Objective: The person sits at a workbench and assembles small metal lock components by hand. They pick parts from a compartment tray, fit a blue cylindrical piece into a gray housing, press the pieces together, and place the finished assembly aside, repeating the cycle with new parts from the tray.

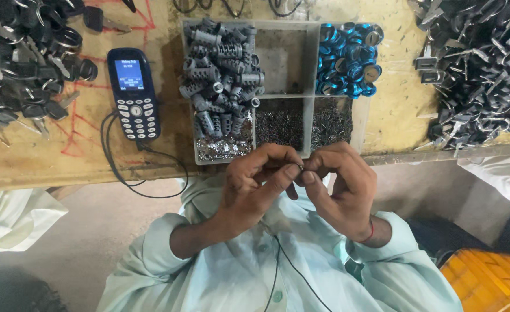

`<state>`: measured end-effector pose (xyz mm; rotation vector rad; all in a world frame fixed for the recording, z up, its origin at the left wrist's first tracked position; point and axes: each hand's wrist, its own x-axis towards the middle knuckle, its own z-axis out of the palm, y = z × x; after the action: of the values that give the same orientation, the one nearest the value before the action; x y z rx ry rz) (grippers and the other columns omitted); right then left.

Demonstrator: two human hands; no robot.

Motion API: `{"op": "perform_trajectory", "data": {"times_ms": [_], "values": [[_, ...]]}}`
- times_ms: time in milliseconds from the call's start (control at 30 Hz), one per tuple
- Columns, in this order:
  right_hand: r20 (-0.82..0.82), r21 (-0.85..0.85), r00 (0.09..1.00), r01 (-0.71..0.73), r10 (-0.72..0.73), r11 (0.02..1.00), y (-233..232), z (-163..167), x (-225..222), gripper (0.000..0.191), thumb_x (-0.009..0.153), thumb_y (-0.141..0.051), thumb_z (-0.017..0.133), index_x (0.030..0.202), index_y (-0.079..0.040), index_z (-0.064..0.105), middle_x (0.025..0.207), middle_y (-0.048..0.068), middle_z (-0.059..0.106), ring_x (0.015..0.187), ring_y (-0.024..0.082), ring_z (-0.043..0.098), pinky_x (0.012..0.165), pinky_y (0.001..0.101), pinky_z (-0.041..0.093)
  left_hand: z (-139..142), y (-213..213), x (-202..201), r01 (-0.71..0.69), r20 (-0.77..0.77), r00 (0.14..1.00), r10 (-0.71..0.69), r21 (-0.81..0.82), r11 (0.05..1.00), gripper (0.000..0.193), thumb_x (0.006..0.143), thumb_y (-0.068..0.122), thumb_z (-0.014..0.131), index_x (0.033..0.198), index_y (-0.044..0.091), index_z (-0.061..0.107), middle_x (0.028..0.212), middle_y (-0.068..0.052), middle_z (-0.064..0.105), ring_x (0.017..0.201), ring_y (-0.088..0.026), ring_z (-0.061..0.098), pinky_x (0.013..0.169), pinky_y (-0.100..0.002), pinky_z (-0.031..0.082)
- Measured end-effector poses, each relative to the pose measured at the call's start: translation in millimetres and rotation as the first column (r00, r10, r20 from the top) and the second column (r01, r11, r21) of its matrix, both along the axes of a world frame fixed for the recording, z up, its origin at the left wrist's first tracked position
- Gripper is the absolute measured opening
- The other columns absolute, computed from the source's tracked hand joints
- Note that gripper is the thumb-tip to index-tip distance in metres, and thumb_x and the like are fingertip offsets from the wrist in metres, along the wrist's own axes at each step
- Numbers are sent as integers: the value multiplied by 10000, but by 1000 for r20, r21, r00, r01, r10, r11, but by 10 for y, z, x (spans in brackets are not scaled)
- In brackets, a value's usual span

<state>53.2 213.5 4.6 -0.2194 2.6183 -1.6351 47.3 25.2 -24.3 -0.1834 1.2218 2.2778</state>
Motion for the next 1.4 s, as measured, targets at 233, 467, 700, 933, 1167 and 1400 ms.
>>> {"op": "perform_trajectory", "data": {"times_ms": [233, 467, 700, 933, 1167, 1400], "values": [[-233, 223, 971, 6, 47, 975, -19, -141, 21, 253, 875, 62, 781, 1070, -15, 640, 1016, 123, 691, 865, 213, 701, 724, 302, 558, 121, -67, -95, -102, -315, 949, 29, -218, 971, 144, 1010, 120, 689, 1096, 6, 676, 1042, -58, 681, 901, -126, 720, 769, -265, 626], [-260, 9, 919, -303, 295, 953, 134, -198, -154, 289, 857, 65, 805, 1065, -77, 662, 1008, 103, 722, 818, 208, 743, 680, 307, 591, 191, -221, -136, -44, -406, 904, -136, -402, 915, 122, 906, 64, 700, 1012, 7, 720, 953, -44, 718, 804, -75, 711, 722, -238, 577], [193, -102, 941, -261, 276, 960, 105, 124, -434, 339, 886, 24, 768, 1185, -33, 621, 1042, 97, 706, 851, 205, 747, 745, 310, 601, 118, -299, -128, 54, -237, 963, -130, -304, 951, 123, 896, 122, 708, 955, 15, 699, 917, -21, 679, 801, -57, 595, 717, -214, 491], [21, 487, 911, -368, 411, 792, -286, 130, -1186, 309, 949, -160, 758, 1185, 13, 657, 1136, 187, 665, 843, 396, 670, 682, 444, 529, 73, -314, -118, 33, -294, 944, -147, -360, 932, 126, 910, 155, 699, 944, 33, 696, 906, -11, 683, 808, -71, 599, 718, -236, 474], [119, 527, 871, -462, 476, 713, -204, 0, -1369, 252, 917, -207, 802, 1006, -23, 654, 914, 164, 637, 841, 411, 648, 687, 483, 498, 71, -310, -132, 84, -248, 951, -182, -361, 929, 143, 885, 171, 703, 926, 34, 699, 890, -10, 695, 746, -81, 604, 684, -249, 479], [72, 337, 940, -337, 333, 879, -153, 42, -1217, 193, 919, -84, 793, 1022, -22, 642, 957, 122, 661, 808, 314, 697, 684, 378, 547, 60, -298, -179, 105, -310, 925, -220, -346, 932, 150, 897, 173, 697, 954, 35, 701, 910, -19, 694, 784, -94, 621, 738, -256, 508]]}}
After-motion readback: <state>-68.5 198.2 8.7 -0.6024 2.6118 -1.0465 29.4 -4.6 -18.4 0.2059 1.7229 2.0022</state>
